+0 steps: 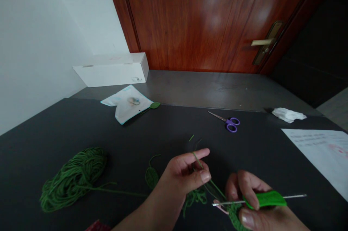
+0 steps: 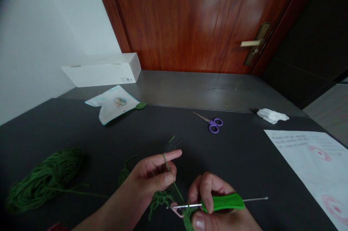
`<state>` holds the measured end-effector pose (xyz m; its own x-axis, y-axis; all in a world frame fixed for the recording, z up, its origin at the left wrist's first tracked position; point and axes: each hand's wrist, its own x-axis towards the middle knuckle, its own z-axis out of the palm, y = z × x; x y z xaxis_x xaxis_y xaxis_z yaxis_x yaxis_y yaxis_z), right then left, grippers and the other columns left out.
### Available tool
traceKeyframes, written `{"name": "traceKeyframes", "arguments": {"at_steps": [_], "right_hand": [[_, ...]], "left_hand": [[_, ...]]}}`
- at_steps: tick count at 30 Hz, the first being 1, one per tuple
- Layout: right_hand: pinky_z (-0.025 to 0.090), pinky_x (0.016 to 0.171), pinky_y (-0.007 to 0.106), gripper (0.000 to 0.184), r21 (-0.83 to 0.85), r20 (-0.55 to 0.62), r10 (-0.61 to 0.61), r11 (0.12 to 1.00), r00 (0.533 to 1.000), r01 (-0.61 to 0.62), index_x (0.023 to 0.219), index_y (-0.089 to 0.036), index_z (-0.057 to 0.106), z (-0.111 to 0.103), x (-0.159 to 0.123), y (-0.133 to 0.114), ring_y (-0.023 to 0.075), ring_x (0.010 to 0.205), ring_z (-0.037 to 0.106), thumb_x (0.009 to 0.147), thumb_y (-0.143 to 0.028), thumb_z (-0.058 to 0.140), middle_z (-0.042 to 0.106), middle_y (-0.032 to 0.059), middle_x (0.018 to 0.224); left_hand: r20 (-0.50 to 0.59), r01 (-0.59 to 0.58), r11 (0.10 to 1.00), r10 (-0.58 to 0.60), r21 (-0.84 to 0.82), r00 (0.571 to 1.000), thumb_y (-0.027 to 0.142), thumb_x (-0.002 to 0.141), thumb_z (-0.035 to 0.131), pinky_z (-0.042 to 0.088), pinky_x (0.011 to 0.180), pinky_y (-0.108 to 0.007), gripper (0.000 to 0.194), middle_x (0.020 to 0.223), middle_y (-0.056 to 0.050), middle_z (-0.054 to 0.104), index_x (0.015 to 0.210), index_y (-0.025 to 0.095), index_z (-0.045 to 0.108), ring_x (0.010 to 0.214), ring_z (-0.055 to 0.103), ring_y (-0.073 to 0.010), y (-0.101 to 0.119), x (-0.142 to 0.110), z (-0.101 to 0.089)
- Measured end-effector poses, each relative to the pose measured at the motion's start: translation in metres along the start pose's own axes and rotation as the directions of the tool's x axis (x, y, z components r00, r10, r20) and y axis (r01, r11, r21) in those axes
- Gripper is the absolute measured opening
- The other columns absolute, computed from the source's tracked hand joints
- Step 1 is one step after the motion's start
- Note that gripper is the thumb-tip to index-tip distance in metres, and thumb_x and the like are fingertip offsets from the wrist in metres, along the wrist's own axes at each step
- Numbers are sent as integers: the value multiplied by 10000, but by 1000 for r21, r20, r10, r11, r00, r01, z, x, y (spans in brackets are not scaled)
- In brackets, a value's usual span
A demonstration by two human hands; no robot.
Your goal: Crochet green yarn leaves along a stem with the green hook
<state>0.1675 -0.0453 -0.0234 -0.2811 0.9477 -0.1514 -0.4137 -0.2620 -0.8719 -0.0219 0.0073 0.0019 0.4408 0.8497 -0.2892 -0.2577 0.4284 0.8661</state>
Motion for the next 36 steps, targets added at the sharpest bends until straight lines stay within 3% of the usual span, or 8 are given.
{"name": "traceKeyframes", "arguments": {"at_steps": [7, 16, 21, 24, 26, 28, 31, 36], "right_hand": [[399, 540, 236, 358, -34, 140, -44, 998, 989, 50, 594, -206, 469, -8, 6, -14, 118, 603, 448, 625, -291, 815, 539, -1, 711], [350, 546, 232, 353, -6, 175, -61, 998, 983, 63, 597, -188, 506, -25, 11, -27, 110, 621, 449, 575, -259, 851, 575, 0, 729], [380, 563, 237, 361, 36, 201, -65, 998, 977, 59, 588, -186, 505, -33, 11, -32, 115, 624, 466, 552, -244, 859, 580, 1, 725], [402, 587, 249, 366, 76, 199, -62, 996, 978, 47, 596, -189, 501, -36, 8, -36, 118, 627, 458, 554, -243, 861, 565, -4, 724], [393, 584, 241, 365, 105, 193, -64, 994, 979, 44, 606, -190, 501, -35, 6, -39, 114, 627, 447, 568, -248, 860, 553, -11, 721], [391, 596, 241, 383, 136, 198, -71, 990, 978, 44, 615, -196, 487, -34, 5, -41, 120, 643, 463, 567, -269, 860, 545, -18, 714], [404, 628, 264, 426, 201, 210, -98, 978, 973, 55, 619, -212, 448, -33, 5, -41, 153, 694, 520, 551, -332, 851, 545, -23, 706], [419, 635, 270, 426, 271, 199, -118, 961, 973, 61, 606, -210, 430, -32, 6, -40, 130, 625, 497, 554, -294, 843, 526, -34, 682]], "left_hand": [[239, -8, 956, -65, 294, 969, 280, 776, 704, 421, 851, -325, 143, 872, -54, 701, 846, 172, 769, 854, 581, -176, 31, 1, -28], [36, -55, 921, 44, 386, 998, 255, 855, 586, 513, 854, -460, 361, 1347, -92, 536, 1214, 275, 622, 1254, 454, -306, 64, -10, -71], [-121, -64, 786, 174, 614, 977, 255, 755, 710, 403, 974, -484, 440, 1248, -93, 508, 1191, 257, 650, 1191, 427, -323, 70, -20, -54], [-29, -179, 741, 259, 647, 966, 236, 788, 680, 306, 1059, -400, 457, 1182, -39, 487, 1234, 319, 619, 1136, 434, -234, 61, -12, -18], [198, -279, 819, 206, 501, 958, 241, 810, 665, 383, 982, -357, 414, 1088, -31, 482, 1216, 314, 634, 1006, 476, -189, 48, -2, 9], [353, -232, 945, 141, 231, 925, 262, 778, 710, 426, 923, -347, 385, 1021, -32, 475, 1162, 265, 677, 976, 469, -180, 33, 10, 30], [446, -126, 991, 94, 42, 890, 382, 769, 693, 507, 727, -332, 379, 864, -28, 485, 1109, 214, 706, 802, 511, -157, 15, 25, 46], [423, -32, 972, 132, -234, 896, 403, 820, 598, 473, 558, -175, 405, 892, -42, 494, 1169, 209, 664, 774, 488, -121, 11, 25, 40]]}}
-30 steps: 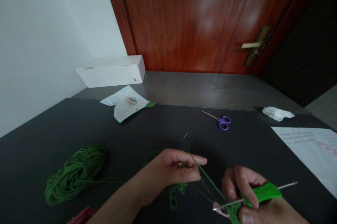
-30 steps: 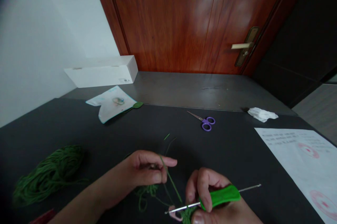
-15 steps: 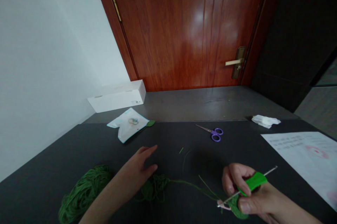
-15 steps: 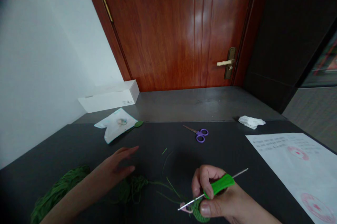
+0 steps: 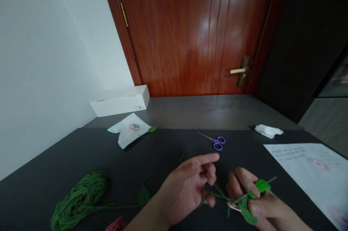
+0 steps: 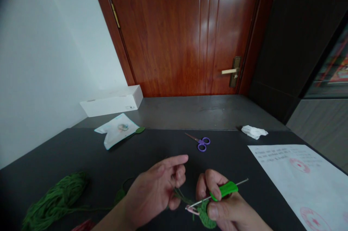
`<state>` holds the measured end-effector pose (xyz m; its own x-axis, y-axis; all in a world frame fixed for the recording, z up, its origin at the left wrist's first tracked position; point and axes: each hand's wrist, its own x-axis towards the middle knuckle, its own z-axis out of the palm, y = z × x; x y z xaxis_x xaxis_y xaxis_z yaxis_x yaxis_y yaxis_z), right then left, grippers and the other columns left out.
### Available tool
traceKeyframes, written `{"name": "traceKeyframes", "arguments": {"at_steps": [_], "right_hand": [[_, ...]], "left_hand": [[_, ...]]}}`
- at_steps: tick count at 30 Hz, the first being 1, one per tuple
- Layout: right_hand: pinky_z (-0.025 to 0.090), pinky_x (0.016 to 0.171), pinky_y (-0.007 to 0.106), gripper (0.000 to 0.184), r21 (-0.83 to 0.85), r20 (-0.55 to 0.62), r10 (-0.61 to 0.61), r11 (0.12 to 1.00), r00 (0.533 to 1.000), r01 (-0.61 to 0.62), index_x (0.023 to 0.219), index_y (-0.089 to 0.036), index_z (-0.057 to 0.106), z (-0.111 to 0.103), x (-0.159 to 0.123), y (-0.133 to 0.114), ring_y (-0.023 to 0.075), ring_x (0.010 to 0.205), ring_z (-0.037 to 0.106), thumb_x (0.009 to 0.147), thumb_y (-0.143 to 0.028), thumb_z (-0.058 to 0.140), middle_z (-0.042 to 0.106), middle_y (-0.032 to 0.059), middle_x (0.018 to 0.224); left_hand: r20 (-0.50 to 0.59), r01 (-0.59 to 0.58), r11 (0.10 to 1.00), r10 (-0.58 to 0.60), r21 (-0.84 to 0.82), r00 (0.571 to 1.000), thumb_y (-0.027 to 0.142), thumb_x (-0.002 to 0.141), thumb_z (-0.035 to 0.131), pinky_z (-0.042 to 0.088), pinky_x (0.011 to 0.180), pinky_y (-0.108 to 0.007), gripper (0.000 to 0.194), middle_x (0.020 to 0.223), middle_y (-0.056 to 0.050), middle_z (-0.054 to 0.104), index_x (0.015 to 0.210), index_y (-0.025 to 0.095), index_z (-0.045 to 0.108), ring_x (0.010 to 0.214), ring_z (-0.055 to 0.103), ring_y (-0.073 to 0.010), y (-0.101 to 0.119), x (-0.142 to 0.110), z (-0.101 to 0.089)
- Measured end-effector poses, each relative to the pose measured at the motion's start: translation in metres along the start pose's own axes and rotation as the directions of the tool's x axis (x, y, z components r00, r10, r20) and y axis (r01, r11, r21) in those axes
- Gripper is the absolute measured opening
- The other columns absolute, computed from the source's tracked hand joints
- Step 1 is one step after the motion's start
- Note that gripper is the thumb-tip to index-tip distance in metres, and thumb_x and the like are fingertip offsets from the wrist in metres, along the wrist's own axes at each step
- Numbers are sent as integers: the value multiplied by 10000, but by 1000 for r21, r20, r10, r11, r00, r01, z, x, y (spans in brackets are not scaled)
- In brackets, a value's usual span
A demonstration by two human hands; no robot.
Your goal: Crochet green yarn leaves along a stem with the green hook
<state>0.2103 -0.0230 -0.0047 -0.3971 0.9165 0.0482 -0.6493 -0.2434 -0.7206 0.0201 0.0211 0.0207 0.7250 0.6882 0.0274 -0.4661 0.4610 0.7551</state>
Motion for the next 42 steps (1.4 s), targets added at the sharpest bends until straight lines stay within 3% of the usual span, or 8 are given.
{"name": "traceKeyframes", "arguments": {"at_steps": [6, 10, 15, 18, 22, 28, 35, 42], "right_hand": [[442, 634, 262, 374, 54, -34, 9, 999, 999, -7, 609, -207, 480, 3, 0, 2, 123, 613, 463, 545, -265, 844, 540, -25, 679], [438, 648, 269, 349, 37, -87, 27, 999, 996, -24, 624, -216, 505, 3, -4, 7, 137, 633, 456, 564, -282, 842, 544, -16, 698], [441, 664, 263, 316, -35, -158, 33, 999, 987, -39, 655, -231, 544, -2, -11, 15, 152, 678, 464, 583, -314, 840, 543, -11, 736], [457, 710, 266, 258, -129, -231, -1, 991, 973, -29, 681, -244, 572, -3, -11, 17, 165, 746, 508, 630, -307, 817, 582, 3, 814], [473, 746, 285, 239, -173, -245, -45, 985, 968, 2, 646, -254, 563, -2, -7, 22, 182, 792, 542, 660, -304, 797, 615, 2, 804], [501, 706, 297, 242, -243, -251, -92, 970, 963, 29, 623, -246, 568, 0, -10, 29, 183, 754, 583, 664, -302, 800, 610, -9, 753], [508, 663, 371, 369, -402, -276, -291, 901, 916, 165, 624, -241, 561, 14, 2, 19, 239, 693, 592, 583, -507, 813, 573, 15, 638], [497, 631, 364, 328, -418, -234, -271, 895, 934, 155, 695, -239, 627, -3, -10, 18, 227, 664, 568, 759, -560, 647, 578, 31, 642]], "left_hand": [[-116, -353, 928, 340, -120, 933, 296, 809, 577, 482, 724, -95, 244, 938, 55, 670, 976, 388, 729, 881, 595, -60, 27, -22, -3], [34, -431, 833, 448, 348, 894, 160, 769, 574, 260, 1142, -378, 262, 1099, 43, 708, 703, 319, 771, 1313, 423, -218, 31, -25, -3], [137, -319, 428, 403, 845, 905, -71, 599, 456, 164, 1146, -517, 716, 1422, -38, 501, 1193, 274, 660, 1378, 325, -285, -1, -22, -6], [118, -305, 580, 338, 755, 934, -32, 553, 478, 297, 1088, -493, 923, 1389, -75, 499, 1418, 286, 414, 1292, 435, -296, -18, -20, -4], [6, -233, 840, 264, 491, 964, 52, 591, 590, 417, 965, -427, 832, 1129, -77, 573, 1391, 238, 460, 1062, 574, -255, -25, -17, 5], [-290, -3, 912, 134, 410, 948, 115, 613, 704, 457, 828, -336, 722, 897, -20, 567, 1314, 151, 537, 813, 567, -151, -28, -13, 17], [-361, 90, 971, -4, 222, 933, 102, 624, 703, 420, 797, -284, 743, 805, 30, 542, 1335, 86, 488, 730, 510, -89, -23, -14, 20], [-380, 124, 985, -69, 121, 922, 96, 561, 780, 406, 747, -250, 846, 775, 45, 562, 1346, 80, 464, 702, 518, -76, -23, -16, 21]]}}
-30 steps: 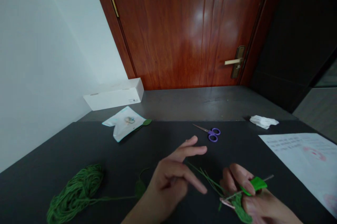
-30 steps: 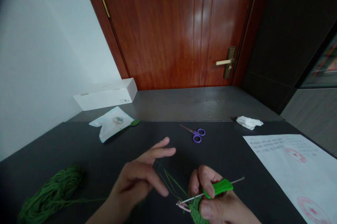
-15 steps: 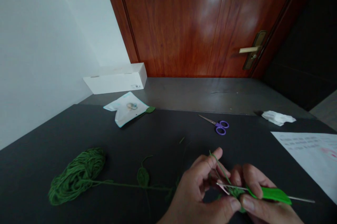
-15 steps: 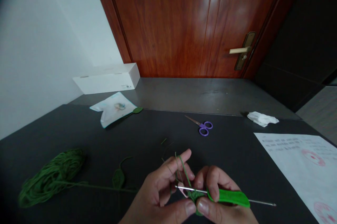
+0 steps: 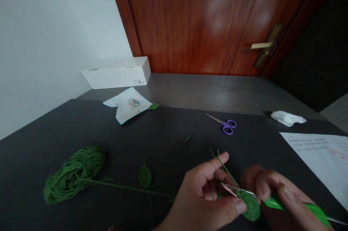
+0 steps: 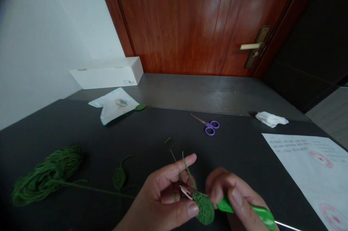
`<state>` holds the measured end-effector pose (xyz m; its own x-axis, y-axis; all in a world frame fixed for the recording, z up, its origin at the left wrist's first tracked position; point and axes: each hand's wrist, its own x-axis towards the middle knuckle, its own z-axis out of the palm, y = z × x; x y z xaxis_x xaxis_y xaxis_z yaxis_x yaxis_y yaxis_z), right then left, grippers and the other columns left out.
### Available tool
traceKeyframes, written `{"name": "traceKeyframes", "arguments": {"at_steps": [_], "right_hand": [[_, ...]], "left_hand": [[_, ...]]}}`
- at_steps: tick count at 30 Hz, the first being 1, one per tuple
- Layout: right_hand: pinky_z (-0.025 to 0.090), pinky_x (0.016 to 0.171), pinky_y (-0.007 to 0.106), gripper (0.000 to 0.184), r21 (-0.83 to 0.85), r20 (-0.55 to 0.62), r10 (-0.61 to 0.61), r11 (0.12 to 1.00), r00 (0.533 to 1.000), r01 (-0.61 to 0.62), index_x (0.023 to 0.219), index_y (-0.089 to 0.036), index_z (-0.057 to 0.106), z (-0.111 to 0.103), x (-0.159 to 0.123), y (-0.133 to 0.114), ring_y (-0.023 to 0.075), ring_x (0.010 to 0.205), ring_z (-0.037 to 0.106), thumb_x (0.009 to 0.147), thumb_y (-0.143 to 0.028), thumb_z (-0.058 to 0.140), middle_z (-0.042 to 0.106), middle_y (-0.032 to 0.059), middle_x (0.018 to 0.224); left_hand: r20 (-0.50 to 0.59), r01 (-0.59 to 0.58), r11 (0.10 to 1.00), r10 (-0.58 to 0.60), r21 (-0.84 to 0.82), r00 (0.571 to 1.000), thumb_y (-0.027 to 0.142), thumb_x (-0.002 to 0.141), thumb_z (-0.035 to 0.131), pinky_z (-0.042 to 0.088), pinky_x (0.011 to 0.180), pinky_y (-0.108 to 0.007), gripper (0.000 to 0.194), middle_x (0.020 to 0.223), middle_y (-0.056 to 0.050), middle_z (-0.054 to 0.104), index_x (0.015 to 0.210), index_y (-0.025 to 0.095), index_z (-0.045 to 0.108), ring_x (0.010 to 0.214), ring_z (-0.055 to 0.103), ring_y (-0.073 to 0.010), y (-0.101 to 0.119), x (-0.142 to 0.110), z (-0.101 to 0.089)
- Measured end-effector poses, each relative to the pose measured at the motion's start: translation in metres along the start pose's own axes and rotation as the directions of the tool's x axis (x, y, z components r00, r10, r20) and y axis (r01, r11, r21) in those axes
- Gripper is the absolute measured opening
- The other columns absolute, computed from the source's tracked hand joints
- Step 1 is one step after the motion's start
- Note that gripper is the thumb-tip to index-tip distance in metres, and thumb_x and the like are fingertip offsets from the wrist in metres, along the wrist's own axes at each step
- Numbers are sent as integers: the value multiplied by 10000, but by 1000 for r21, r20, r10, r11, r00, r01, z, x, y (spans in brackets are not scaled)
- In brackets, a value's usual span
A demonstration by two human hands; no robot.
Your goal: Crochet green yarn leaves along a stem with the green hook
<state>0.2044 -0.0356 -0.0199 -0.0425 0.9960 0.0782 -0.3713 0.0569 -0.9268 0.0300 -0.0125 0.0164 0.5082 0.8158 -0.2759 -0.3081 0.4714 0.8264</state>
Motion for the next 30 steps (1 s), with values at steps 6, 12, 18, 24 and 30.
{"name": "traceKeyframes", "arguments": {"at_steps": [6, 12, 18, 24, 30], "right_hand": [[492, 604, 315, 400, 58, 64, 72, 995, 995, -76, 769, -245, 679, -4, -7, 1, 186, 642, 540, 929, -481, 399, 574, 33, 676], [471, 607, 271, 262, 40, 31, 75, 996, 997, -76, 719, -247, 631, 5, -4, -3, 166, 671, 534, 846, -472, 589, 574, 15, 721], [493, 596, 314, 319, -28, -38, -20, 999, 999, 19, 683, -240, 573, 13, 0, -6, 201, 664, 572, 616, -424, 825, 590, 14, 704], [501, 641, 359, 366, -13, -48, -49, 999, 998, 48, 679, -244, 579, 20, 8, -11, 220, 651, 573, 614, -537, 789, 575, 12, 642], [488, 588, 317, 288, 58, -14, 11, 998, 1000, -10, 705, -237, 636, 8, 2, -5, 185, 620, 529, 822, -499, 604, 561, 17, 643]], "left_hand": [[0, 20, 998, -20, -57, 1000, 117, 561, 823, 405, 694, -226, 806, 756, 50, 580, 1307, 112, 519, 660, 524, -57, -7, 4, -4], [-7, -16, 995, 15, -98, 1000, 106, 551, 850, 425, 689, -215, 763, 747, 63, 591, 1259, 169, 574, 661, 547, -53, -11, 5, -10], [-23, -48, 997, 47, -62, 999, 71, 560, 832, 435, 674, -212, 762, 727, 74, 581, 1266, 189, 570, 633, 538, -47, -8, 4, -8], [-28, -46, 999, 47, 30, 999, 34, 536, 814, 431, 688, -225, 836, 706, 82, 571, 1306, 204, 538, 628, 522, -59, -6, 4, -6], [-16, -74, 995, 76, 67, 997, 81, 560, 788, 422, 691, -234, 812, 705, 79, 539, 1321, 184, 523, 604, 475, -53, -9, 4, -7]]}}
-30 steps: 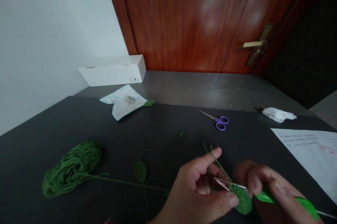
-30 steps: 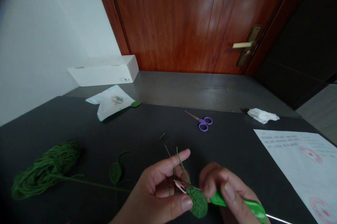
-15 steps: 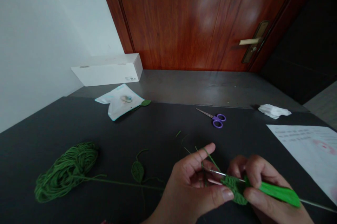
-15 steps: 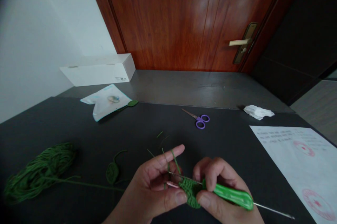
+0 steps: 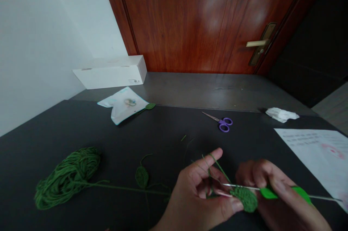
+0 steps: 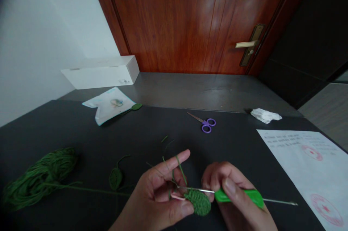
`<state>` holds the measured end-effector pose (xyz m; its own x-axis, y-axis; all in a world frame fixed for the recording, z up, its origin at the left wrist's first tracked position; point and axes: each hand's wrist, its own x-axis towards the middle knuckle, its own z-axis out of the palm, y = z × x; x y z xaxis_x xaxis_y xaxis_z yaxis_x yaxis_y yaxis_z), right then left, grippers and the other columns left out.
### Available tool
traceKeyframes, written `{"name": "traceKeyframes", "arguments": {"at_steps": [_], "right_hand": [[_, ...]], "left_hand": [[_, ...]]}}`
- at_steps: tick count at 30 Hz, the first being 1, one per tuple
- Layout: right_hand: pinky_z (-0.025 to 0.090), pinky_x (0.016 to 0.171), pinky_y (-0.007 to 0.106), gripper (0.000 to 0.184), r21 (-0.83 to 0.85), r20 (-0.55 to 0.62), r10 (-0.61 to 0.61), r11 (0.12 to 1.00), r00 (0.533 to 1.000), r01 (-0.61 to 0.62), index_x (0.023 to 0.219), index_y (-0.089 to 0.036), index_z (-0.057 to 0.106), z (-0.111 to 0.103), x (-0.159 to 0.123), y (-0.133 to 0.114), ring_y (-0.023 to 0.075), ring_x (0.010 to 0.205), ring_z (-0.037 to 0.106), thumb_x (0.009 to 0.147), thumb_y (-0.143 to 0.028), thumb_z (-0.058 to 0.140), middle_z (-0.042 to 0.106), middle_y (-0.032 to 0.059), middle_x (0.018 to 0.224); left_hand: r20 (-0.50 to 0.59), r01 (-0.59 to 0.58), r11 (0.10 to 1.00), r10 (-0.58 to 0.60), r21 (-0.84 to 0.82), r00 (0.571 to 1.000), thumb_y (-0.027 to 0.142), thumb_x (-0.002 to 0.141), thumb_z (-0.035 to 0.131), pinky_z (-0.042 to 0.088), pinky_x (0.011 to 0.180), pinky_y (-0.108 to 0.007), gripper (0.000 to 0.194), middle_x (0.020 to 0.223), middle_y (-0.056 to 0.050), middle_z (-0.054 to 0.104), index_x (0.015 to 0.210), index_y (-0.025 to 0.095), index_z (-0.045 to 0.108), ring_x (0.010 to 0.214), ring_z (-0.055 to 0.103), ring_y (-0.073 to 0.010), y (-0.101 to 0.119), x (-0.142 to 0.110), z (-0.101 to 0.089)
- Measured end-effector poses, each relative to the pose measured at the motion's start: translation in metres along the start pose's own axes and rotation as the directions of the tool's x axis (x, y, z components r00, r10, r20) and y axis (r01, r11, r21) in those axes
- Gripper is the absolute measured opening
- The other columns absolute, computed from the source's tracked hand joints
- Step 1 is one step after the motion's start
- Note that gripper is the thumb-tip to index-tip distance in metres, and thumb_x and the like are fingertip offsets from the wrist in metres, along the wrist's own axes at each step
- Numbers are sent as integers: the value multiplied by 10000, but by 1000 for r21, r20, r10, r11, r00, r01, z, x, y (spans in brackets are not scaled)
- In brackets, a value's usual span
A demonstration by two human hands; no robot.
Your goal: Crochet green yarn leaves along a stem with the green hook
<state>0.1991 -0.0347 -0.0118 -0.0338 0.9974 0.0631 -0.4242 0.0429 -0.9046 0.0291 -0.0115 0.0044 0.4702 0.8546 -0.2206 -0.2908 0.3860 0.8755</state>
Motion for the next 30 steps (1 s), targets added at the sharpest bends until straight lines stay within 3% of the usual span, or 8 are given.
{"name": "traceKeyframes", "arguments": {"at_steps": [4, 9, 14, 18, 24, 30], "right_hand": [[487, 603, 298, 384, 48, 60, 16, 999, 998, -19, 732, -247, 666, -7, -2, -1, 176, 632, 497, 922, -485, 431, 565, 17, 620], [455, 564, 298, 429, 53, 69, 12, 998, 998, -15, 674, -248, 662, -1, 2, -8, 170, 567, 472, 941, -459, 401, 574, 12, 541], [437, 577, 309, 434, -58, 111, -77, 995, 991, 83, 713, -245, 689, -8, 1, -10, 174, 596, 492, 958, -432, 384, 617, 20, 576], [419, 536, 343, 409, -197, 193, -206, 950, 959, 244, 758, -256, 706, -22, -8, -7, 199, 584, 511, 947, -428, 386, 621, 49, 589], [371, 445, 367, 311, -289, 119, -328, 892, 937, 349, 720, -324, 708, -26, -12, 0, 230, 493, 539, 878, -475, 486, 594, 40, 525], [380, 472, 384, 313, -319, 149, -399, 846, 905, 426, 660, -314, 723, -39, -7, 4, 199, 403, 507, 853, -467, 530, 589, 29, 462]], "left_hand": [[-17, 0, 1000, 0, 4, 1000, 130, 578, 782, 434, 699, -249, 810, 724, 64, 536, 1339, 173, 507, 596, 465, -54, -2, 0, 0], [-11, 29, 1000, -29, -11, 1000, 139, 582, 764, 447, 683, -261, 797, 743, 45, 543, 1337, 167, 511, 595, 472, -64, 0, 0, 2], [-8, -34, 999, 34, 20, 999, 134, 598, 744, 450, 714, -276, 768, 737, 47, 534, 1332, 172, 518, 592, 460, -67, -4, 0, 1], [-11, -69, 996, 70, 61, 998, 146, 633, 736, 456, 740, -288, 747, 739, 46, 532, 1343, 184, 505, 607, 466, -76, -6, -1, 0], [5, -118, 987, 119, 105, 993, 147, 657, 720, 462, 780, -308, 705, 718, 50, 536, 1331, 202, 519, 632, 488, -93, -4, -2, 1], [-31, -131, 986, 135, 104, 990, 120, 654, 709, 466, 776, -301, 694, 707, 56, 539, 1320, 202, 532, 622, 485, -89, -5, 0, 1]]}}
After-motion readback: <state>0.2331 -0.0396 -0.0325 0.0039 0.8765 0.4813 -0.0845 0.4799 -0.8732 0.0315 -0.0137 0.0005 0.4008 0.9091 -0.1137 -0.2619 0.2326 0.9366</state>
